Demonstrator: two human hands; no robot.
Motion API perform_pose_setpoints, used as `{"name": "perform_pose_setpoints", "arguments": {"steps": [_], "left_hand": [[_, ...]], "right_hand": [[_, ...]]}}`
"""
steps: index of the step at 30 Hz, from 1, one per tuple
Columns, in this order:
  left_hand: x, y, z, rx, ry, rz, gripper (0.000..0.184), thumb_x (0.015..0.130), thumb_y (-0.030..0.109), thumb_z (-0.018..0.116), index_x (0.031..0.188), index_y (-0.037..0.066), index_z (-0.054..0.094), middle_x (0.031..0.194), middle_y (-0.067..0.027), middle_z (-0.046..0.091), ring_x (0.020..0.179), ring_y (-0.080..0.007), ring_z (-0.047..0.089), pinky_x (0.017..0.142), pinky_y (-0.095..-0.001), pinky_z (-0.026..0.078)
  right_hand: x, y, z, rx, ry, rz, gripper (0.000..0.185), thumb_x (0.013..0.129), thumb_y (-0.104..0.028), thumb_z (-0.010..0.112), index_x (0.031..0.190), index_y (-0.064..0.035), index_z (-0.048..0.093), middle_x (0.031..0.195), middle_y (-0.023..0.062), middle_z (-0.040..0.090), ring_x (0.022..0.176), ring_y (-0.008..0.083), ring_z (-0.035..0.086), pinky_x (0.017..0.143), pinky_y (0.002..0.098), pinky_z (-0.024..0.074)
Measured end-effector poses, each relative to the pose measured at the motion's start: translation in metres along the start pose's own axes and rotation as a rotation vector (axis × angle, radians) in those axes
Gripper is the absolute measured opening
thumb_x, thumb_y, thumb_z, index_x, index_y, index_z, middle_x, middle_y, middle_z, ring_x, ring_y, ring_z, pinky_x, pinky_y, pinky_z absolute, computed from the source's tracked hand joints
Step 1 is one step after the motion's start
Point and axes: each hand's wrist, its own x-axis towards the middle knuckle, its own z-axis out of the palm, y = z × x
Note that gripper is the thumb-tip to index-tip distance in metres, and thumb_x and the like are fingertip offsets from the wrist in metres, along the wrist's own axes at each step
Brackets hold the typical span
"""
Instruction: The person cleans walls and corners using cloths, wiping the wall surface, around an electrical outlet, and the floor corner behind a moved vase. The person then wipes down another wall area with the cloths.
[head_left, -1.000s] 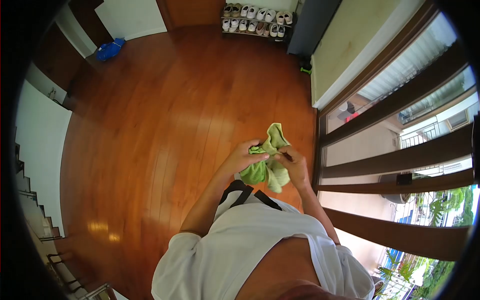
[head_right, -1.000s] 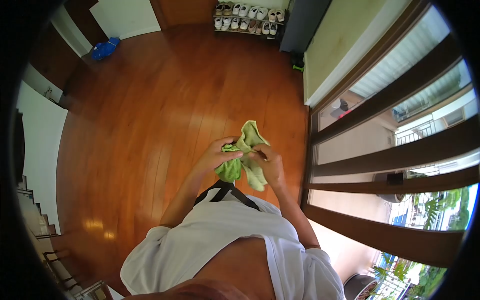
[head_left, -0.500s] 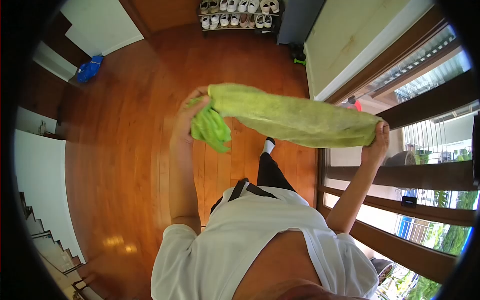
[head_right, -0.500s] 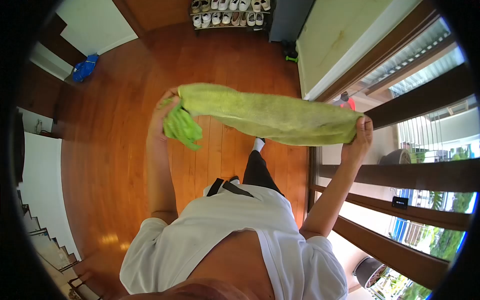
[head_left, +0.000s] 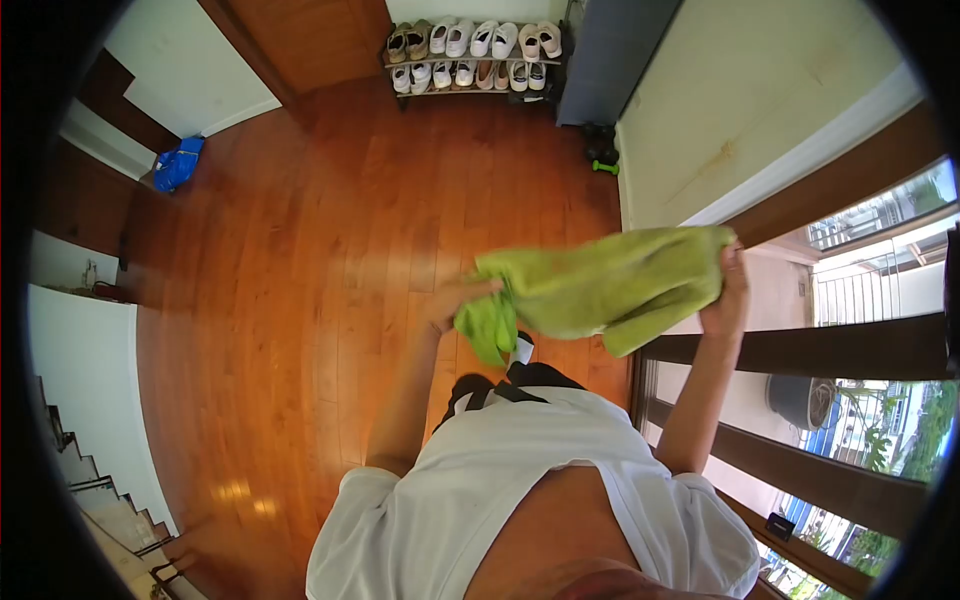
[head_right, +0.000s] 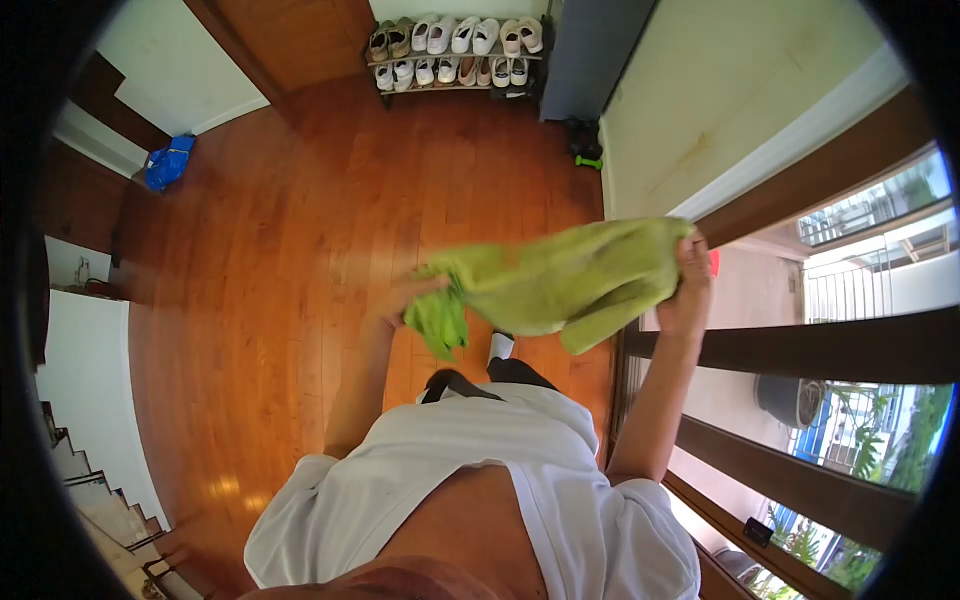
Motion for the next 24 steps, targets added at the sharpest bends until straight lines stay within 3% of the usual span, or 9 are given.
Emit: {"name": "perform_pose_setpoints", "arguments": {"steps": [2,6,7,8,11,14,17,19,24], "left_hand": [[0.005,0.049,0.011,-0.308,-0.086,0.24,0.038,0.082,0.019,0.07,0.114,0.002,0.059,0.099,-0.0064,0.066,0.092,-0.0164,0.064,0.079,-0.0313,0.054],[0.061,0.085,0.028,-0.008,0.224,0.25,0.039,0.082,0.016,0.07,0.116,0.002,0.058,0.099,-0.0069,0.066,0.089,-0.017,0.065,0.079,-0.0316,0.054],[0.079,0.089,0.023,0.105,0.332,0.219,0.041,0.081,0.015,0.07,0.118,0.002,0.057,0.099,-0.0069,0.066,0.088,-0.0171,0.065,0.079,-0.0314,0.054],[0.095,0.094,0.017,0.221,0.435,0.186,0.042,0.081,0.015,0.07,0.119,0.002,0.056,0.099,-0.007,0.066,0.088,-0.0171,0.065,0.079,-0.0313,0.054],[0.115,0.135,-0.005,-0.063,0.233,0.435,0.044,0.081,0.014,0.071,0.12,0.002,0.056,0.099,-0.0068,0.066,0.09,-0.0162,0.064,0.08,-0.0296,0.052],[0.143,0.173,-0.02,0.059,0.302,0.33,0.04,0.081,0.012,0.07,0.117,0.001,0.058,0.099,-0.0062,0.065,0.088,-0.0152,0.064,0.078,-0.0294,0.052],[0.206,0.186,-0.061,0.512,0.24,0.258,0.041,0.081,0.01,0.069,0.12,0.002,0.057,0.099,-0.006,0.064,0.087,-0.0151,0.063,0.077,-0.0286,0.051],[0.229,0.191,-0.083,0.462,0.307,0.355,0.044,0.081,0.01,0.068,0.122,0.003,0.054,0.099,-0.0057,0.063,0.085,-0.0148,0.062,0.076,-0.0279,0.051],[0.286,0.262,-0.093,0.214,0.37,0.31,0.048,0.082,0.008,0.066,0.126,0.007,0.049,0.098,-0.0052,0.062,0.082,-0.0137,0.061,0.074,-0.0266,0.05]], "right_hand": [[0.024,-0.022,0.009,0.071,-0.014,-0.03,0.026,0.097,-0.022,0.049,0.115,-0.003,0.05,0.108,0.0094,0.06,0.1,0.0206,0.06,0.088,0.0358,0.0501],[0.087,0.016,0.003,-0.3,0.196,-0.022,0.037,0.097,-0.022,0.05,0.127,0.0,0.045,0.11,0.0083,0.06,0.098,0.0163,0.059,0.085,0.0309,0.0494],[0.098,0.023,0.002,-0.493,-0.006,0.076,0.042,0.096,-0.019,0.052,0.13,0.0017,0.042,0.11,0.0084,0.06,0.099,0.0138,0.058,0.086,0.0285,0.048],[0.11,0.032,-0.002,-0.442,0.0,0.081,0.042,0.096,-0.018,0.053,0.13,0.0017,0.042,0.109,0.0085,0.06,0.099,0.0135,0.058,0.086,0.0284,0.048],[0.147,0.037,-0.003,-0.215,0.023,0.08,0.044,0.094,-0.013,0.055,0.133,0.0011,0.04,0.111,0.0092,0.06,0.101,0.0143,0.057,0.088,0.0289,0.0476],[0.179,0.025,0.027,-0.017,-0.002,0.024,0.047,0.093,-0.011,0.056,0.134,0.0005,0.038,0.112,0.009,0.06,0.1,0.0163,0.058,0.089,0.0312,0.0474],[0.233,0.057,0.019,-0.53,-0.101,0.137,0.051,0.091,-0.005,0.055,0.138,-0.0007,0.034,0.108,0.0108,0.063,0.099,0.0196,0.059,0.087,0.0325,0.0469],[0.259,0.072,0.015,-0.847,-0.102,0.154,0.05,0.09,-0.001,0.054,0.136,-0.0031,0.035,0.1,0.0125,0.065,0.091,0.0187,0.061,0.082,0.0299,0.0472],[0.336,0.076,0.035,-0.441,0.138,0.089,0.041,0.089,-0.001,0.056,0.128,-0.0027,0.042,0.089,0.0076,0.064,0.08,0.0116,0.059,0.072,0.0245,0.0458]]}}
